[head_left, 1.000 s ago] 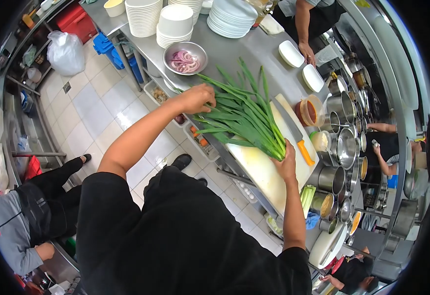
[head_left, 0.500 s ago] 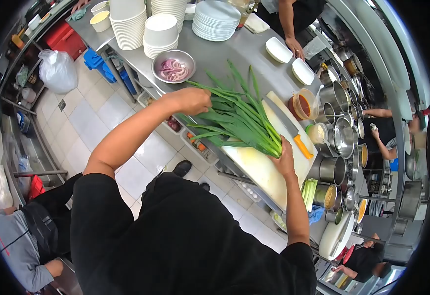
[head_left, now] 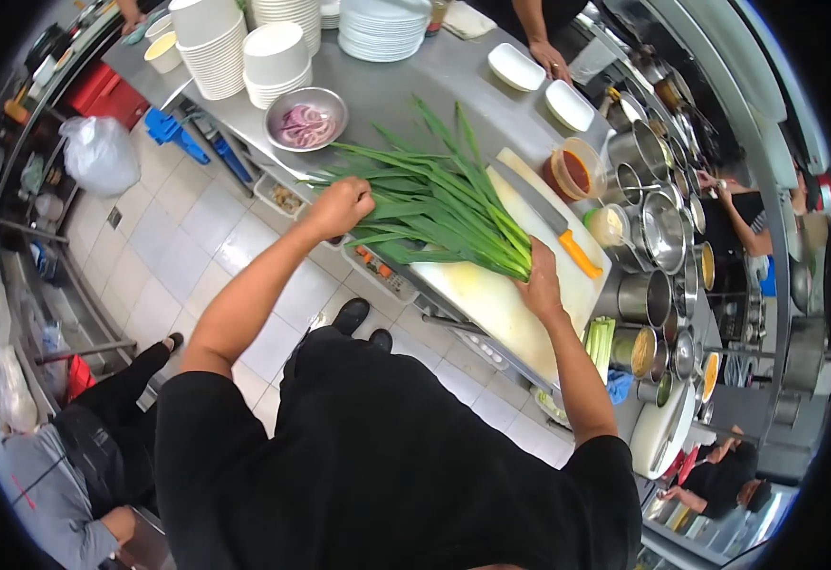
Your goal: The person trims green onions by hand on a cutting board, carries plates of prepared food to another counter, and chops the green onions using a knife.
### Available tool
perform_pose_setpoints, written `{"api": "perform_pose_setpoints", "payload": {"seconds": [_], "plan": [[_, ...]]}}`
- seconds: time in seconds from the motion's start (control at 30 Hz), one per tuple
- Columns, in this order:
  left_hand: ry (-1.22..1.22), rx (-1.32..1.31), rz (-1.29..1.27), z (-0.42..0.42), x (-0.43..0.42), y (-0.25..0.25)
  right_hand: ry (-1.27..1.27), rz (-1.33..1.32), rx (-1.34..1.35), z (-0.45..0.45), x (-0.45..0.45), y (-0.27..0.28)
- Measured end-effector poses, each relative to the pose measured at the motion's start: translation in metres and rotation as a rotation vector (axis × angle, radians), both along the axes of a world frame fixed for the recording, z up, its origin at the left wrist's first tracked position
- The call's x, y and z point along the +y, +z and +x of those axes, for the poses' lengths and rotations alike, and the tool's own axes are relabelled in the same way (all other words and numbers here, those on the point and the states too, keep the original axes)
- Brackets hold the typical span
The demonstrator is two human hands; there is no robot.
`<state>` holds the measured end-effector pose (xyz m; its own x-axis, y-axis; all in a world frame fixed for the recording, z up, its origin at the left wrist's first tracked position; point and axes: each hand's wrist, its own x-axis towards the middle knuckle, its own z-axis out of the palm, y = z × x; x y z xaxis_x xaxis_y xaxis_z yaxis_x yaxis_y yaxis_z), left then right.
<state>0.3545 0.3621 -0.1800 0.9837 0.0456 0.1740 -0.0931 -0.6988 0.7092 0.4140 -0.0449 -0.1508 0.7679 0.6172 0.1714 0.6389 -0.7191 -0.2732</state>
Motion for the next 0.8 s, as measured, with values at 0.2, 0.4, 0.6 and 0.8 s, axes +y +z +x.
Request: {"api": "perform_pose_setpoints", "payload": {"seconds": [0.2,0.4,0.6,0.8], "plan": [[0.435,0.057,-1.017,-0.003,0.012,-0.014,-0.010,0.018,0.009,0.004,-0.005,-0.010],[0.567,-0.147,-1.255,-0.078,0.024,0.023,0.029,0.059,-0.027,-0.006,-0.001,-0.002],[1.032,-0.083,-1.086,-0.220,-0.026,-0.073,0.073,0.049,-0.040,-0.006,-0.002,-0.008],[0.981,0.154,-0.916,-0.314,-0.124,-0.151,0.089,0.267,0.127,0.003,-0.020,-0.035]]}}
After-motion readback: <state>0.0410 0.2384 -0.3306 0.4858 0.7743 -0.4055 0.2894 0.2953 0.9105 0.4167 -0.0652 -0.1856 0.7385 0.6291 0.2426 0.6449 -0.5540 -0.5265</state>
